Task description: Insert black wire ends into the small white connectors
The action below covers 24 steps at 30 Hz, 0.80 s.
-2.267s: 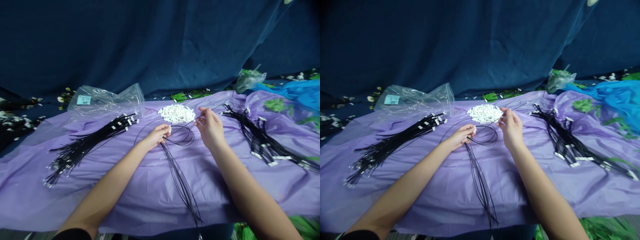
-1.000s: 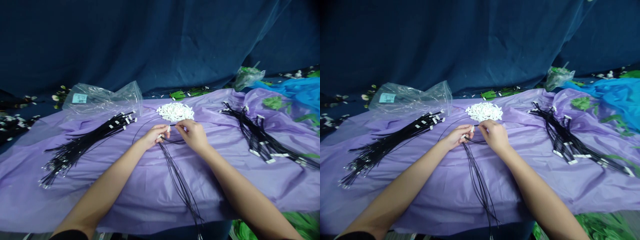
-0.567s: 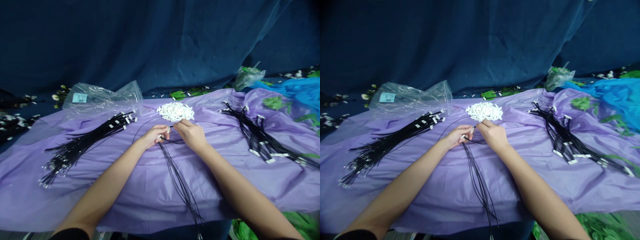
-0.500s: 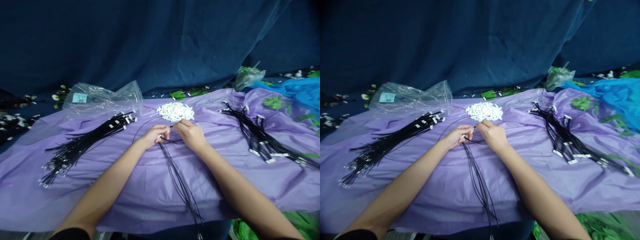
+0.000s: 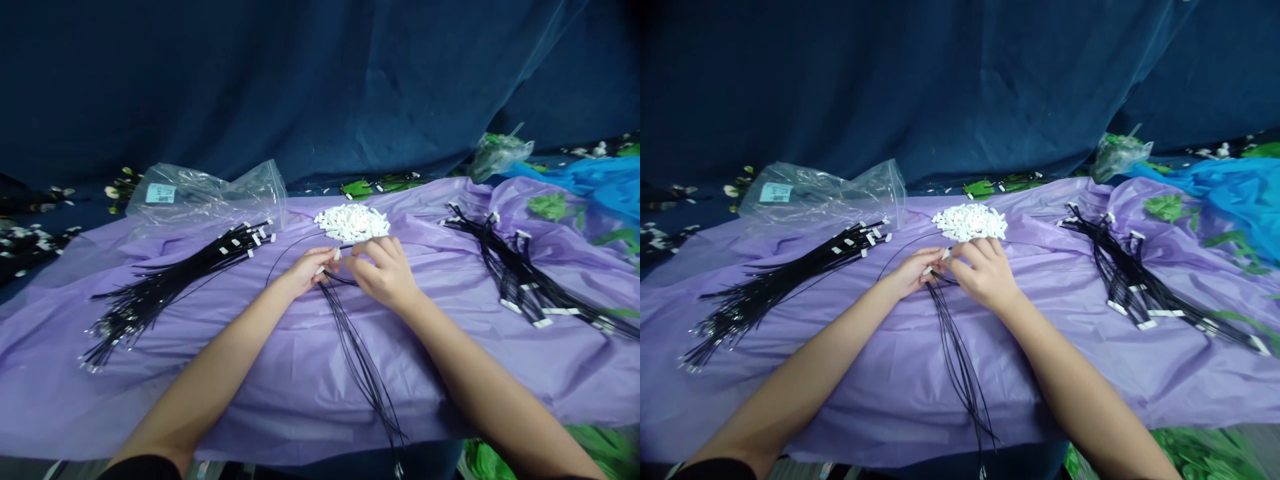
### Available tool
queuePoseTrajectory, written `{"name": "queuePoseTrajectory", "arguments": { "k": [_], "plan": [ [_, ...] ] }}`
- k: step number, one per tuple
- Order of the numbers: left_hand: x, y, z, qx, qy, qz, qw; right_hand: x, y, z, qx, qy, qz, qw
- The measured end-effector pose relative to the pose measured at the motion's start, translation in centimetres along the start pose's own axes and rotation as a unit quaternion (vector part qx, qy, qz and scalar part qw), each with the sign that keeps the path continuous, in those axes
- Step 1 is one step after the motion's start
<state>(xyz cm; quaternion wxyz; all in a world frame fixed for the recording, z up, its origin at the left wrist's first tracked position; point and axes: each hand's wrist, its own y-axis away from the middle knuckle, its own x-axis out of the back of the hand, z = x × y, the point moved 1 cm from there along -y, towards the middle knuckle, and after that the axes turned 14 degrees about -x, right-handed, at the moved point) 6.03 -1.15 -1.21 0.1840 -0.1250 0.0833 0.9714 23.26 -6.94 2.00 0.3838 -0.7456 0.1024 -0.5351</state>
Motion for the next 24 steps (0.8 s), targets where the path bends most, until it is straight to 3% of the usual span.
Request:
{"name": "queuePoseTrajectory", "arguments": {
  "k": [4,7,14,17,19,24],
  "plan": [
    [0.2,-0.1,0.0,0.000,0.017,0.006,1.000,-0.9,0.4,-1.0,0.135,-0.027,-0.115,0.984],
    [0.2,-0.2,0.1,-0.005,0.026,0.003,1.000,-1.6,0.6,-1.4,0.145,-0.018,-0.184,0.972],
    [0.2,-0.2,0.1,-0.009,0.032,-0.002,0.999,-1.3,0.2,-0.6,0.117,-0.040,-0.185,0.975],
    [0.2,-0.1,0.2,0.000,0.030,-0.009,0.999,-1.1,0.0,0.3,0.070,-0.137,-0.182,0.971],
    [0.1,0.0,0.3,0.004,0.029,-0.014,0.999,-0.9,-0.2,0.8,0.019,-0.253,-0.176,0.951],
    [0.1,-0.1,0.3,0.007,0.022,-0.014,1.000,0.2,-0.8,1.6,-0.195,-0.485,-0.072,0.850]
  ]
}}
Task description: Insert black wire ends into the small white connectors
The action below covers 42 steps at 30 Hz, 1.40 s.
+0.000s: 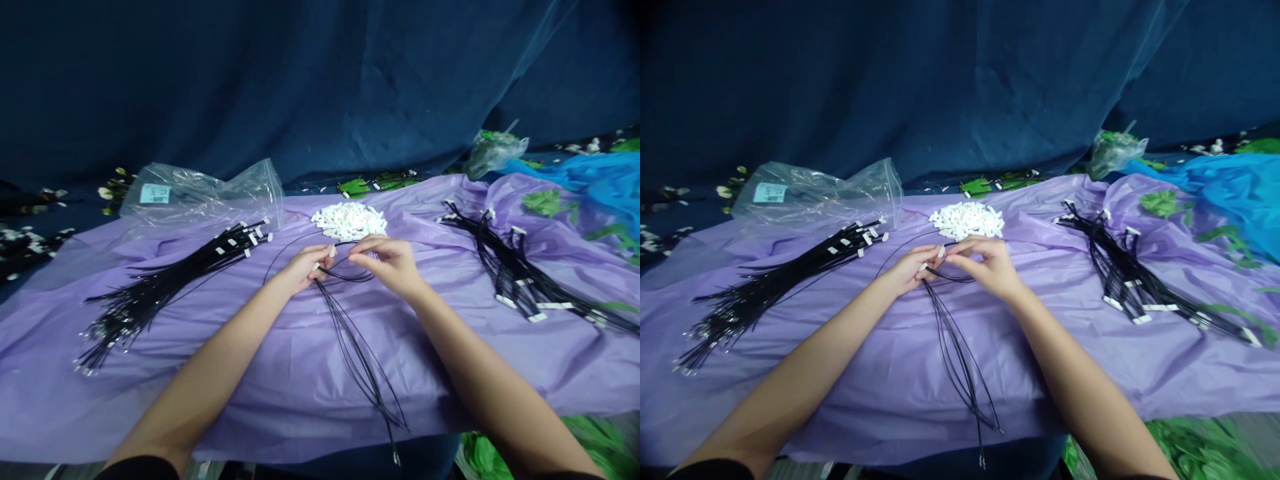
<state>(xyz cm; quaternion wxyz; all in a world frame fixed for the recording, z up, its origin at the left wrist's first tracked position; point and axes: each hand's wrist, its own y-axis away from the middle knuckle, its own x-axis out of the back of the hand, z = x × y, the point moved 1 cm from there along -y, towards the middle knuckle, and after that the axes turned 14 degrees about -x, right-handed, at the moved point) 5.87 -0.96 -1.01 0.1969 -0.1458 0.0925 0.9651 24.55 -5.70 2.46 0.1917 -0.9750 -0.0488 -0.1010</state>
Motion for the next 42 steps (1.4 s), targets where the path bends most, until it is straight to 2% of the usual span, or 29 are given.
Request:
{"name": "queuePoseTrajectory", "arguments": {
  "k": [2,4,9,12,14,16,19,22,24,27,29,42],
  "plan": [
    [0.0,0.0,0.0,0.003,-0.005,0.003,1.000,0.4,-0.2,-0.2,-0.057,-0.094,0.081,0.991],
    [-0.1,0.0,0.0,0.007,-0.009,0.002,1.000,0.6,-0.5,-0.2,-0.103,-0.199,0.125,0.967],
    [-0.4,0.3,0.3,0.014,-0.015,-0.006,1.000,1.0,-1.1,-0.4,-0.165,-0.411,0.139,0.886],
    [-0.5,0.4,0.4,0.010,-0.016,-0.006,1.000,1.6,-1.2,-1.0,-0.166,-0.467,0.180,0.850],
    [-0.6,0.4,0.4,0.008,-0.017,-0.007,1.000,1.9,-1.2,-1.3,-0.169,-0.479,0.199,0.838],
    [-0.6,0.4,0.4,0.006,-0.018,-0.010,1.000,2.1,-1.1,-1.4,-0.196,-0.457,0.192,0.846],
    [-0.5,0.4,0.3,0.002,-0.017,-0.017,1.000,1.7,-0.9,-0.9,-0.256,-0.353,0.151,0.887],
    [-0.5,0.4,0.2,-0.006,-0.019,-0.023,1.000,0.9,-0.5,-0.1,-0.269,-0.164,0.113,0.942],
    [-0.5,0.4,0.2,-0.011,-0.021,-0.024,0.999,0.4,-0.2,0.3,-0.244,-0.025,0.109,0.963],
    [-0.6,0.4,0.2,-0.015,-0.022,-0.023,0.999,0.0,0.2,0.7,-0.203,0.125,0.114,0.965],
    [-0.6,0.4,0.3,-0.018,-0.023,-0.024,0.999,0.0,0.3,0.9,-0.192,0.169,0.113,0.960],
    [-0.8,0.6,0.4,-0.026,-0.041,-0.032,0.998,-0.2,0.4,1.3,-0.195,0.210,0.103,0.952]
  ]
}}
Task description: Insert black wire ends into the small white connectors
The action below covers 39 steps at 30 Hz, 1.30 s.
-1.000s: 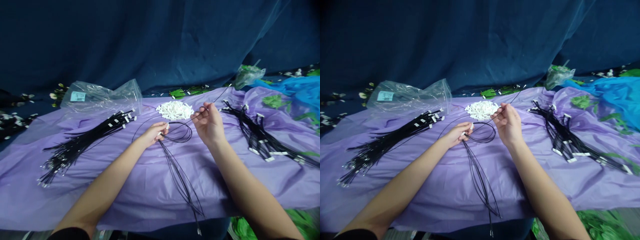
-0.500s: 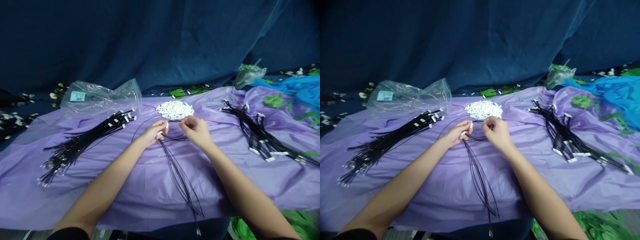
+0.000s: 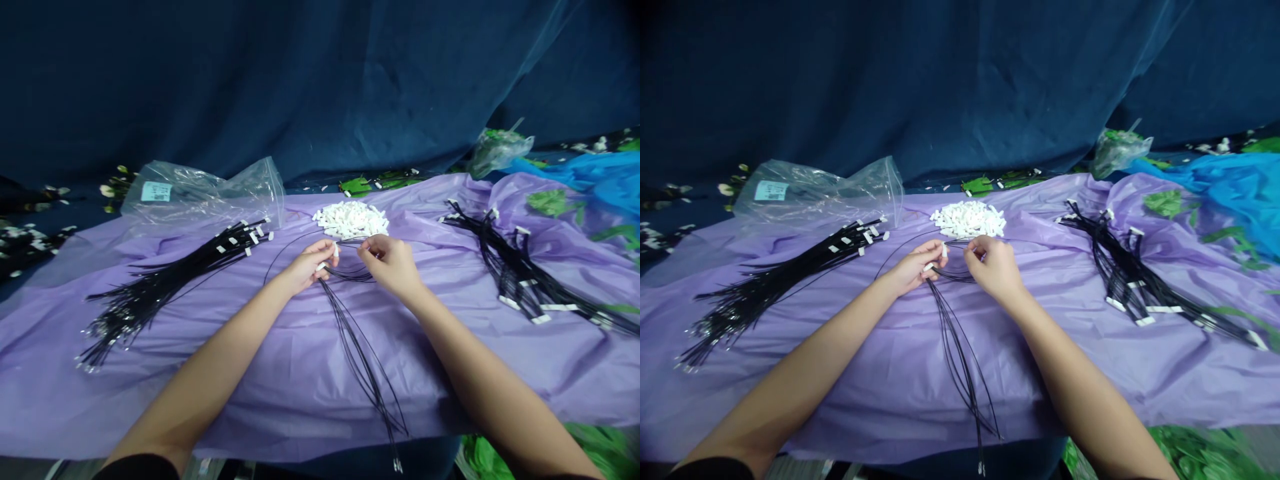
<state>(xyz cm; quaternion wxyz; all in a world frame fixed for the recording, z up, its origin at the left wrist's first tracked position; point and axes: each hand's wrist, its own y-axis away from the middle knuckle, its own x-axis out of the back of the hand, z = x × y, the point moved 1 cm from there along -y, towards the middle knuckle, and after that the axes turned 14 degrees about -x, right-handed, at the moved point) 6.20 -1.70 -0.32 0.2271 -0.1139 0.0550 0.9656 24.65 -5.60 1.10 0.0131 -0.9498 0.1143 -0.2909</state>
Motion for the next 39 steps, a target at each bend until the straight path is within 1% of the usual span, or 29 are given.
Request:
{"name": "queuePoseTrajectory", "arguments": {
  "k": [3,5,7,9,13,17,20,24,29,39],
  "plan": [
    [-0.1,0.1,0.1,-0.003,-0.004,0.005,1.000,0.0,0.0,0.0,0.011,0.010,-0.006,1.000],
    [-0.2,0.1,0.1,-0.007,-0.008,0.003,1.000,0.1,0.1,-0.2,0.036,0.026,-0.011,0.999],
    [-0.2,0.1,0.0,-0.009,-0.016,0.000,1.000,0.2,0.1,-0.3,0.057,0.056,-0.012,0.997],
    [-0.3,0.1,0.0,-0.009,-0.024,-0.003,1.000,0.3,0.3,-0.4,0.059,0.103,-0.015,0.993],
    [-0.2,0.0,-0.2,-0.011,-0.037,-0.015,0.999,0.1,0.6,-0.8,0.055,0.203,-0.008,0.978],
    [-0.1,0.0,-0.5,-0.027,-0.046,-0.045,0.998,-0.5,1.1,-1.2,0.092,0.271,-0.001,0.958],
    [0.0,-0.1,-0.6,-0.033,-0.043,-0.047,0.997,-1.1,1.3,-1.4,0.102,0.303,-0.005,0.947],
    [0.1,0.0,-0.6,-0.022,-0.047,-0.047,0.998,-1.6,1.4,-1.2,0.108,0.317,0.002,0.942],
    [0.0,0.1,-0.4,-0.011,-0.058,-0.051,0.997,-1.8,1.3,-1.0,0.114,0.314,0.008,0.943],
    [-0.1,0.0,-0.7,-0.017,-0.061,-0.058,0.996,-1.9,1.1,-0.6,0.124,0.321,0.016,0.939]
  ]
}}
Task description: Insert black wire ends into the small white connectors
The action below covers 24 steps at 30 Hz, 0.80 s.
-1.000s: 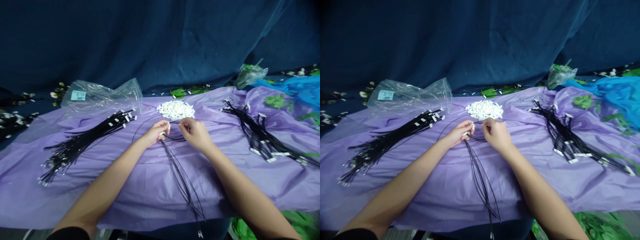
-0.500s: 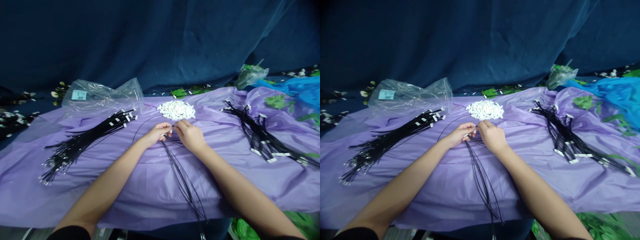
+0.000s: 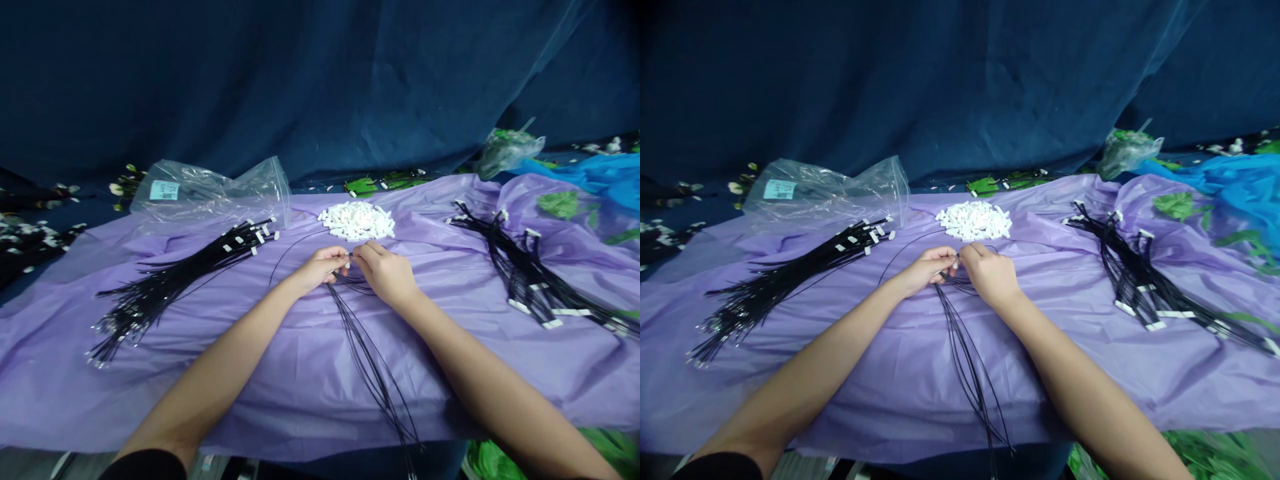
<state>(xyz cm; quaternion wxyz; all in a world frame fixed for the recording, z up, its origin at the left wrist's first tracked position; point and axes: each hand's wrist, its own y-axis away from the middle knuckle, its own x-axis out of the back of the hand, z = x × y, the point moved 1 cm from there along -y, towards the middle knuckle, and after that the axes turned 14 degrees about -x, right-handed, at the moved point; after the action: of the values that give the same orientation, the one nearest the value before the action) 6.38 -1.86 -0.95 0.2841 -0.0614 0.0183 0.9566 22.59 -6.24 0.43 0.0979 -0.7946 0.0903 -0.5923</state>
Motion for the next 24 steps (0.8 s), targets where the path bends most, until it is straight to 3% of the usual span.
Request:
{"name": "queuePoseTrajectory", "arguments": {
  "k": [5,7,9,11,13,16,24],
  "plan": [
    [-0.3,-0.1,0.0,-0.009,0.021,0.026,0.999,0.7,0.0,-0.1,0.013,-0.010,0.053,0.998],
    [-0.3,-0.1,0.0,-0.013,0.055,0.047,0.997,1.3,0.1,0.0,0.051,-0.027,0.105,0.993],
    [-0.2,-0.1,0.1,-0.012,0.087,0.072,0.993,1.8,0.4,0.2,0.100,-0.049,0.119,0.987],
    [0.0,-0.1,0.2,-0.014,0.106,0.090,0.990,2.0,0.7,0.2,0.147,-0.072,0.051,0.985],
    [0.1,-0.1,0.3,-0.020,0.114,0.103,0.988,1.9,1.0,0.1,0.176,-0.102,-0.070,0.977],
    [0.2,-0.2,0.4,-0.031,0.128,0.125,0.983,1.3,1.3,-0.3,0.161,-0.165,-0.198,0.953],
    [0.0,0.0,0.6,-0.077,0.184,0.164,0.966,-0.7,1.8,-2.1,0.081,-0.308,-0.231,0.919]
  ]
}}
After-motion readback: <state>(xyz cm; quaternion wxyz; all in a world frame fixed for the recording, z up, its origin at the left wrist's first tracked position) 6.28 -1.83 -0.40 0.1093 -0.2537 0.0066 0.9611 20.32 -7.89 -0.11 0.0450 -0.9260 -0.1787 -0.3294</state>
